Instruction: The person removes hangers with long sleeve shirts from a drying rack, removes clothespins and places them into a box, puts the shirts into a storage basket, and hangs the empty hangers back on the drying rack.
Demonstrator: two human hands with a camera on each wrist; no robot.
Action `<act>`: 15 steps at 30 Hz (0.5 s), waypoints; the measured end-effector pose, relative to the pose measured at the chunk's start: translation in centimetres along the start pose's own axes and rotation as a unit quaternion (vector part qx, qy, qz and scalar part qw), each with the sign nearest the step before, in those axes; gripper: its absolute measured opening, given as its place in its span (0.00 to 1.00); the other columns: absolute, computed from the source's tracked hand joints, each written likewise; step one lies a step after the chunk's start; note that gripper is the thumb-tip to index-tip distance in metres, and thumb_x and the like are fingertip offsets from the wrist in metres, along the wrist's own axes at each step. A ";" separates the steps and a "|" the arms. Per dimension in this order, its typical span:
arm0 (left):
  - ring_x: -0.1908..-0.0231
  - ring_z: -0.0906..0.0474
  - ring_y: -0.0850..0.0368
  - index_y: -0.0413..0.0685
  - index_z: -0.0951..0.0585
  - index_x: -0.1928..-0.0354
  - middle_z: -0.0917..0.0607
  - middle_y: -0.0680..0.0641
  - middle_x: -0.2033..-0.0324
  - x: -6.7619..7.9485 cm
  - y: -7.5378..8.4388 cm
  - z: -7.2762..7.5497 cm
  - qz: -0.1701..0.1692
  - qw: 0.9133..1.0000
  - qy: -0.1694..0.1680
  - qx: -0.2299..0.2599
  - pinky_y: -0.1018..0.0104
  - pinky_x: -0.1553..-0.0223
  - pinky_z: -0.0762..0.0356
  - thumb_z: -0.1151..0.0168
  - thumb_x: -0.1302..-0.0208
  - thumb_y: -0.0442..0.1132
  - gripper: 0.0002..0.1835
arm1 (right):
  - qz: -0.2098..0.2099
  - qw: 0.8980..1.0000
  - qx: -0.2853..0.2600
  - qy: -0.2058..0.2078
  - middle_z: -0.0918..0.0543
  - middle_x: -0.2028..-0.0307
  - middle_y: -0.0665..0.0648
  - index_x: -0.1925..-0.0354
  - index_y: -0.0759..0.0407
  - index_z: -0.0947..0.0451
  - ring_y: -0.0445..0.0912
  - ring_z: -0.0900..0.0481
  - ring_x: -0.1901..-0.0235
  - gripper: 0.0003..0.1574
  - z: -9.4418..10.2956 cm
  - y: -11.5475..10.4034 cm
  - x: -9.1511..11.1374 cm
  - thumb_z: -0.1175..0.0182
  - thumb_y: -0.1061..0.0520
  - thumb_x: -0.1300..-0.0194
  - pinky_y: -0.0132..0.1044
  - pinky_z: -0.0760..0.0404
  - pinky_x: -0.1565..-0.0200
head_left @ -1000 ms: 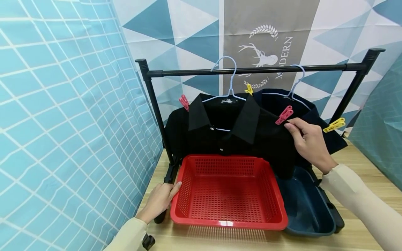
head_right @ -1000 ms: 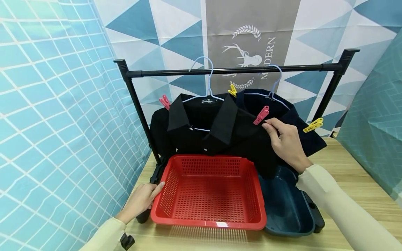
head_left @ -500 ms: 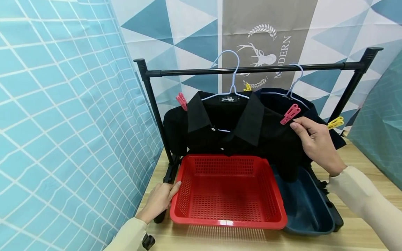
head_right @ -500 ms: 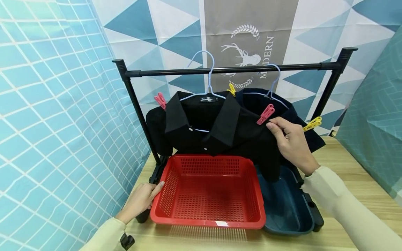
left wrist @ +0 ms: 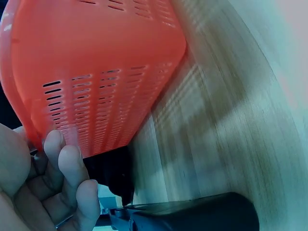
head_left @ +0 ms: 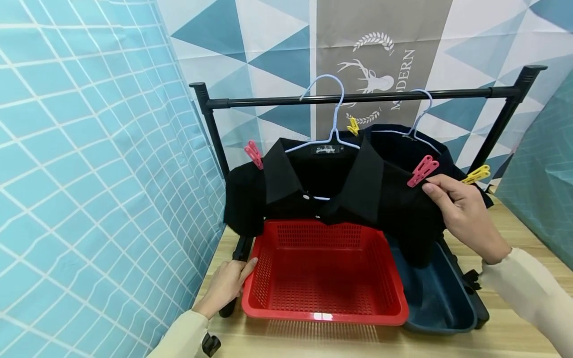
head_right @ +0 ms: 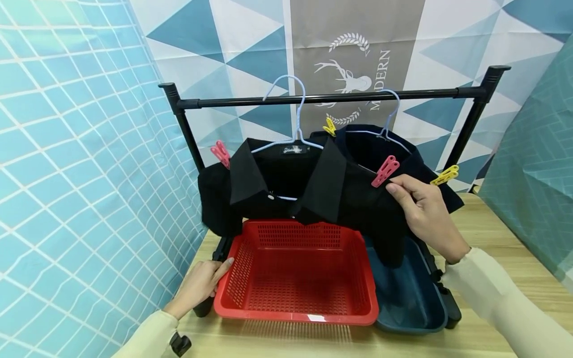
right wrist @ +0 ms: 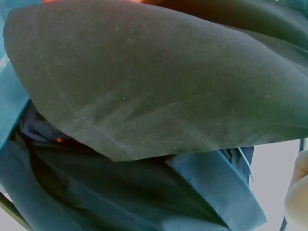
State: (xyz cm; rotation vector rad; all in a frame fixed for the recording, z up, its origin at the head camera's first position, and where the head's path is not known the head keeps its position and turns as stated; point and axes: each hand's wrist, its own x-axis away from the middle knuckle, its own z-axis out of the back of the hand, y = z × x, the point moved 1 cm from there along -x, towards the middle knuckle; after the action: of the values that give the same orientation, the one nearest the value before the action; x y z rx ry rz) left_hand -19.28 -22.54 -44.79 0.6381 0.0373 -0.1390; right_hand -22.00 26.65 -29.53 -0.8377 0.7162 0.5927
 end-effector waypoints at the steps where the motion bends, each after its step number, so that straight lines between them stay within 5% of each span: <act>1: 0.90 0.26 0.59 0.53 0.25 0.86 0.24 0.53 0.91 0.0 0.0 0.0 0.004 1.000 -0.001 0.008 0.65 0.85 0.29 0.54 0.19 0.59 0.34 | 0.004 1.000 -0.005 -0.006 0.35 0.79 0.47 0.58 0.59 0.18 0.37 0.37 0.79 0.11 -0.1 0.0 0.2 0.44 0.70 0.26 0.32 0.40 0.74; 15: 0.89 0.24 0.56 0.52 0.26 0.87 0.24 0.50 0.90 0.2 0.1 0.1 0.007 1.000 0.000 0.027 0.65 0.85 0.28 0.53 0.19 0.59 0.34 | -0.011 0.998 -0.029 -0.053 0.23 0.68 0.47 0.59 0.55 0.18 0.38 0.30 0.69 0.16 -0.7 -0.6 3.5 0.45 0.74 0.27 0.28 0.31 0.66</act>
State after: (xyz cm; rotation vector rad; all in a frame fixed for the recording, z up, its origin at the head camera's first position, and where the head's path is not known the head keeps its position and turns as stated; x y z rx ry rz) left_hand -19.03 -22.53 -44.63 0.6923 0.0286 -0.1272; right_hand -19.63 26.36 -32.26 -0.8601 0.5946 0.6369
